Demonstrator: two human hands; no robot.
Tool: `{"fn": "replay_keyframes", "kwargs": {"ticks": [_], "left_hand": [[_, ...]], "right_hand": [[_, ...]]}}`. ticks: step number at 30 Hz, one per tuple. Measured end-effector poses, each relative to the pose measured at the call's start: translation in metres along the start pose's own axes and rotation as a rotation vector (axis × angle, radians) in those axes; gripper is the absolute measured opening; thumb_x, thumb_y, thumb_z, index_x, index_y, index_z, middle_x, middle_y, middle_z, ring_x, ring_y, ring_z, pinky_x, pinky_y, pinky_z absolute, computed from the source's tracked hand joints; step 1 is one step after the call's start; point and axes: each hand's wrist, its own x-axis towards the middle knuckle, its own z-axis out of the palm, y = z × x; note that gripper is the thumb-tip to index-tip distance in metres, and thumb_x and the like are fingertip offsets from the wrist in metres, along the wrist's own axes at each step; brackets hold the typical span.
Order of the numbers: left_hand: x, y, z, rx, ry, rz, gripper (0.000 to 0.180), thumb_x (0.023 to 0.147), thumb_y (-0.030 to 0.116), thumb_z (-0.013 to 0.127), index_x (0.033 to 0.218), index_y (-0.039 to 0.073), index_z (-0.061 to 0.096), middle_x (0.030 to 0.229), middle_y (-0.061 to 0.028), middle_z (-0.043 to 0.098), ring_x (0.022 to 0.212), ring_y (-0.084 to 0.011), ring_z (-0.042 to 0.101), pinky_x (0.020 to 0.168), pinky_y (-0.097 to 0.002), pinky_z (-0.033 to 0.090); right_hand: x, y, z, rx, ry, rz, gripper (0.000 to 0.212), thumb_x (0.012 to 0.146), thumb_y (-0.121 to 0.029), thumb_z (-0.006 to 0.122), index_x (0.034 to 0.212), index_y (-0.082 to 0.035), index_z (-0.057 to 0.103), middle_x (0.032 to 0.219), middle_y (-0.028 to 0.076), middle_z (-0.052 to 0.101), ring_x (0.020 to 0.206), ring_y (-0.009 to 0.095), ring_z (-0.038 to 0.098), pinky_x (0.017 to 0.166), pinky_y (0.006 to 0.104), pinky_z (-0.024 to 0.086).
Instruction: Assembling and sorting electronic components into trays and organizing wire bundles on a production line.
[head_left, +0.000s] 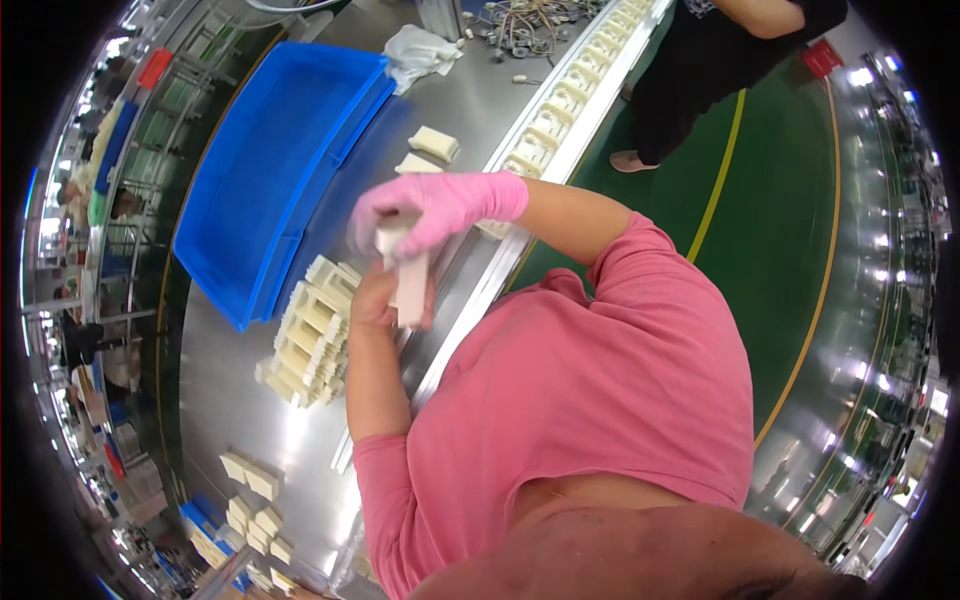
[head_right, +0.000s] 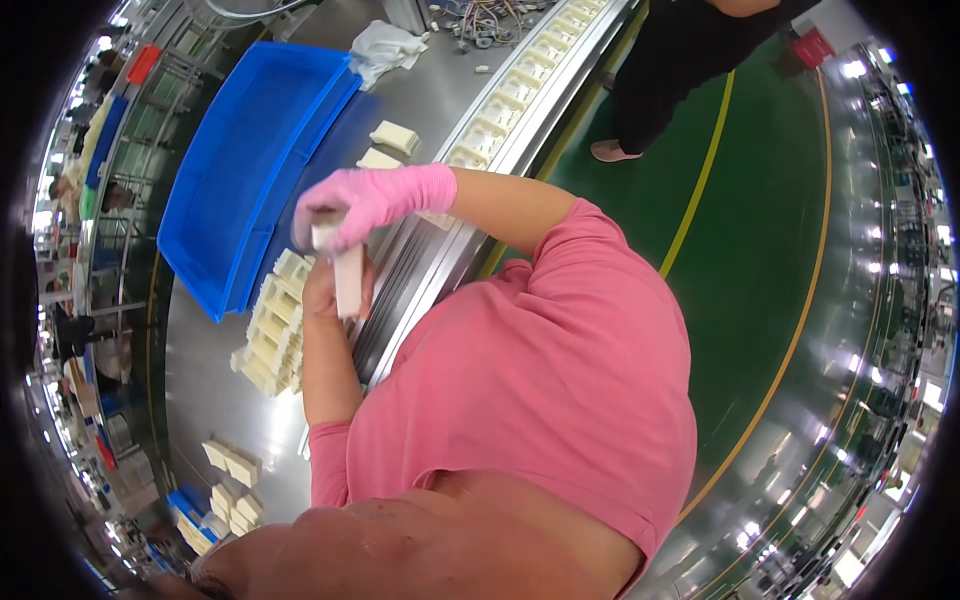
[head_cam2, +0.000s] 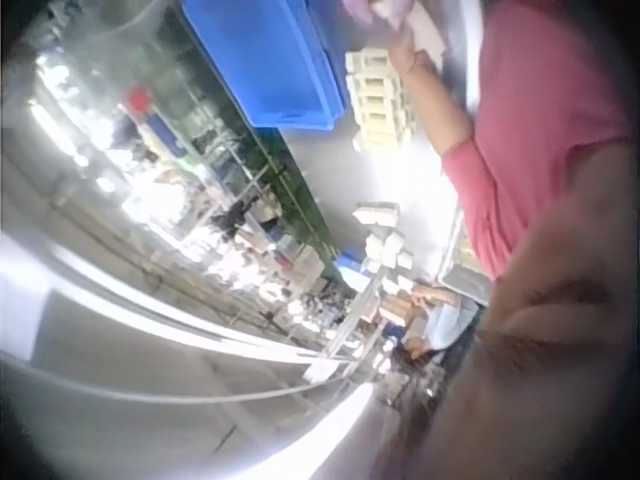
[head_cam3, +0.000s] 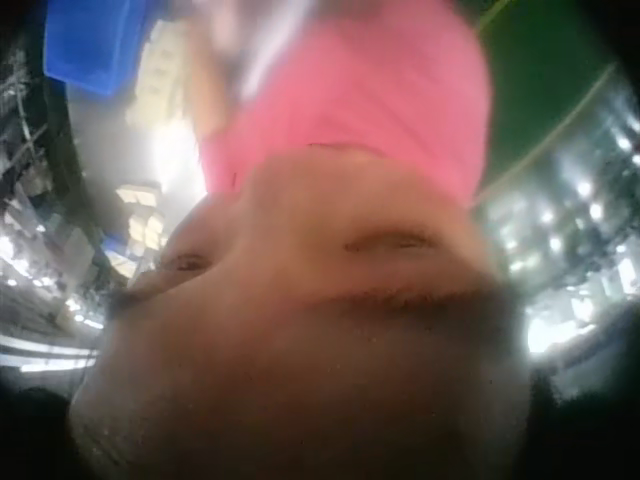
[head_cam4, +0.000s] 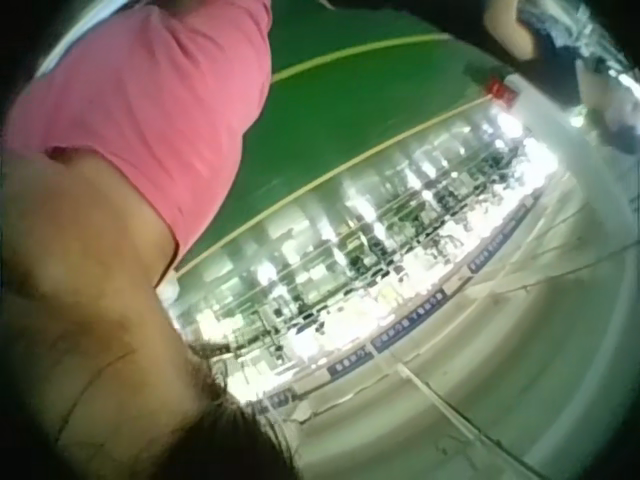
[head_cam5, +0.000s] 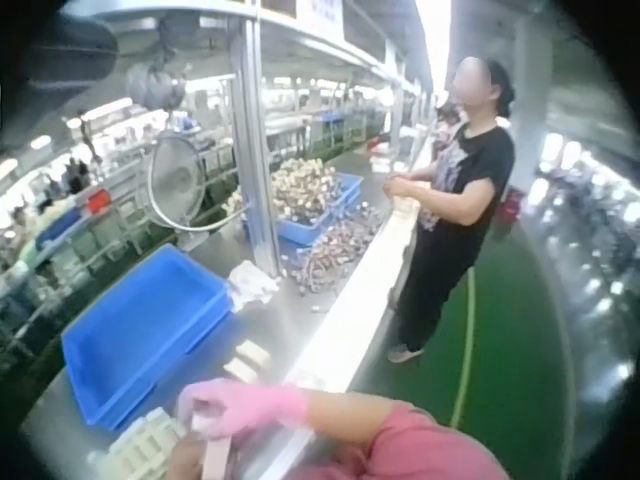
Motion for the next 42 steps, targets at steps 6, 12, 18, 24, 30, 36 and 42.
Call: {"fn": "replay_keyframes", "kwargs": {"ticks": [6, 12, 18, 24, 30, 36, 42], "left_hand": [[-0.002, 0.033, -0.001, 0.953, 0.651, -0.09, 0.037, 0.076, 0.02, 0.06, 0.107, 0.001, 0.05, 0.098, -0.0072, 0.055, 0.093, -0.0161, 0.053, 0.079, -0.0287, 0.042], [-0.066, 0.068, -0.08, 2.049, 1.169, -0.432, 0.045, 0.07, 0.025, 0.063, 0.109, 0.008, 0.049, 0.107, -0.013, 0.053, 0.104, -0.0277, 0.047, 0.085, -0.0399, 0.036], [-0.053, 0.072, -0.098, 2.138, 1.186, -0.837, 0.036, 0.067, 0.021, 0.059, 0.1, 0.008, 0.051, 0.1, -0.0137, 0.057, 0.098, -0.0301, 0.052, 0.084, -0.046, 0.033], [-0.061, 0.07, -0.1, 2.103, 1.214, -0.608, 0.03, 0.067, 0.018, 0.056, 0.094, 0.006, 0.053, 0.091, -0.0156, 0.06, 0.089, -0.0308, 0.056, 0.078, -0.0423, 0.038], [-0.038, 0.09, -0.035, 1.727, 1.265, -0.188, 0.027, 0.068, 0.018, 0.059, 0.092, 0.006, 0.055, 0.083, -0.0148, 0.06, 0.077, -0.0271, 0.059, 0.066, -0.0349, 0.045], [0.0, 0.065, 0.012, 0.701, 1.194, 0.593, 0.024, 0.076, 0.002, 0.05, 0.099, 0.008, 0.05, 0.076, -0.0055, 0.056, 0.062, -0.0136, 0.055, 0.056, -0.0252, 0.043], [-0.005, 0.027, -0.019, 0.46, 1.121, 0.392, 0.025, 0.086, 0.026, 0.044, 0.093, 0.003, 0.05, 0.069, -0.0067, 0.054, 0.056, -0.0164, 0.053, 0.05, -0.0299, 0.044]], "right_hand": [[-0.013, -0.021, 0.006, -0.262, -0.426, 0.558, 0.033, 0.07, -0.032, 0.058, 0.091, -0.006, 0.055, 0.089, 0.011, 0.056, 0.085, 0.023, 0.054, 0.073, 0.0325, 0.042], [-0.032, -0.013, 0.009, -0.429, -0.258, 0.554, 0.036, 0.07, -0.036, 0.057, 0.088, -0.005, 0.053, 0.089, 0.013, 0.054, 0.086, 0.028, 0.053, 0.074, 0.0347, 0.042], [-0.04, 0.005, 0.017, -0.927, -0.403, 0.575, 0.033, 0.069, -0.033, 0.058, 0.09, -0.008, 0.052, 0.087, 0.012, 0.051, 0.088, 0.027, 0.051, 0.075, 0.0369, 0.039], [-0.023, 0.026, 0.006, -1.133, -0.584, 0.518, 0.036, 0.068, -0.034, 0.057, 0.092, -0.008, 0.051, 0.092, 0.012, 0.05, 0.092, 0.028, 0.049, 0.078, 0.0385, 0.038], [0.026, 0.08, -0.051, -1.108, -0.34, 0.948, 0.033, 0.071, -0.028, 0.052, 0.096, -0.007, 0.051, 0.1, 0.014, 0.054, 0.094, 0.03, 0.053, 0.078, 0.0385, 0.043], [0.002, 0.154, -0.075, -1.204, -0.388, 1.11, 0.039, 0.073, -0.027, 0.053, 0.106, -0.006, 0.046, 0.107, 0.013, 0.055, 0.1, 0.028, 0.053, 0.081, 0.0389, 0.045], [0.004, 0.153, -0.077, -1.237, -0.414, 1.152, 0.044, 0.07, -0.025, 0.058, 0.107, -0.003, 0.044, 0.103, 0.015, 0.056, 0.097, 0.03, 0.054, 0.08, 0.0408, 0.044]]}}
